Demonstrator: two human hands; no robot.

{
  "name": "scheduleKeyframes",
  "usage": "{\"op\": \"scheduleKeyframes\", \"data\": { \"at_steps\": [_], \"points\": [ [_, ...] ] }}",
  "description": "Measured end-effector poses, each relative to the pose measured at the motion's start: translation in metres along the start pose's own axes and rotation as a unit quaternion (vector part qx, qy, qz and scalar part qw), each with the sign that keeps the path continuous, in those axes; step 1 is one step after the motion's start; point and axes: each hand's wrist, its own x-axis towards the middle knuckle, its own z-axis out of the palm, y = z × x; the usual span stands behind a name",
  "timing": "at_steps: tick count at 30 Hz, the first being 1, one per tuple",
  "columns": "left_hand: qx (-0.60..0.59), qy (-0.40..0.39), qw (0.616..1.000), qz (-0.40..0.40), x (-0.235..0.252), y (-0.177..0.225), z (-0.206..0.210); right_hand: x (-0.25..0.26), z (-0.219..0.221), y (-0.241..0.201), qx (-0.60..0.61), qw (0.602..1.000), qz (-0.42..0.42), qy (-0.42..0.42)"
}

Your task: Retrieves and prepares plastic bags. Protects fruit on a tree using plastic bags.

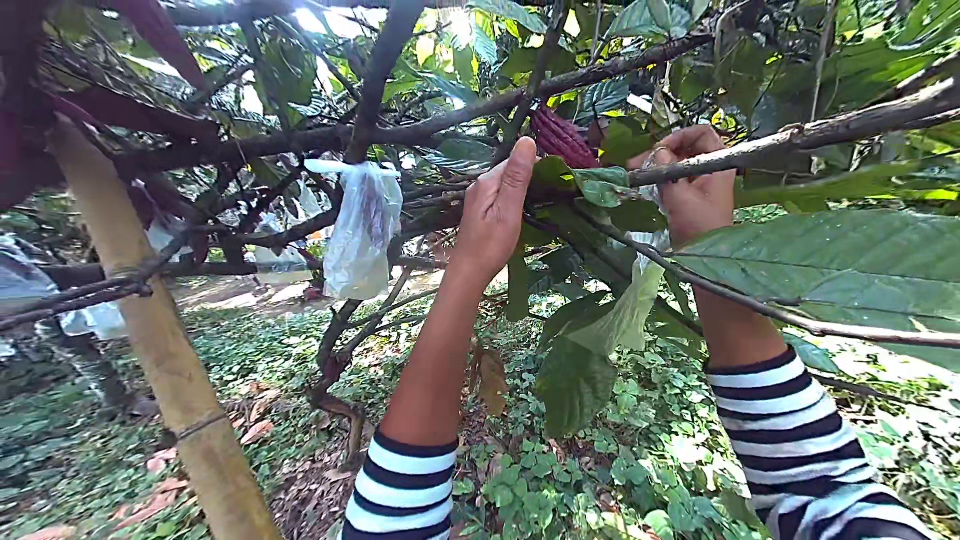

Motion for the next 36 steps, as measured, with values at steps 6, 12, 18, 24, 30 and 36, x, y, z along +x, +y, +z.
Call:
{"op": "scheduleKeyframes", "data": {
  "at_steps": [6,12,18,24,30,36],
  "points": [
    [-0.047,-0.018,0.999,-0.013,0.004,0.000,-0.004,0.024,0.008,-0.009,-0.120,0.978,0.007,-0.170],
    [-0.056,-0.027,0.998,0.017,0.004,0.000,-0.001,0.041,0.001,-0.011,0.043,0.975,0.065,-0.207],
    [-0.014,-0.048,0.998,-0.024,0.021,0.008,0.000,0.053,0.008,-0.029,0.111,0.979,0.086,-0.150],
    [-0.085,-0.109,0.987,-0.086,0.037,0.019,-0.005,0.051,0.018,-0.037,0.074,0.987,0.072,-0.126],
    [-0.136,-0.184,0.957,-0.177,0.050,0.031,-0.011,0.055,0.019,-0.027,0.054,0.987,0.010,-0.152],
    [-0.163,-0.177,0.938,-0.250,0.055,0.040,-0.001,0.056,0.017,-0.029,0.014,0.985,-0.029,-0.172]
  ]
}}
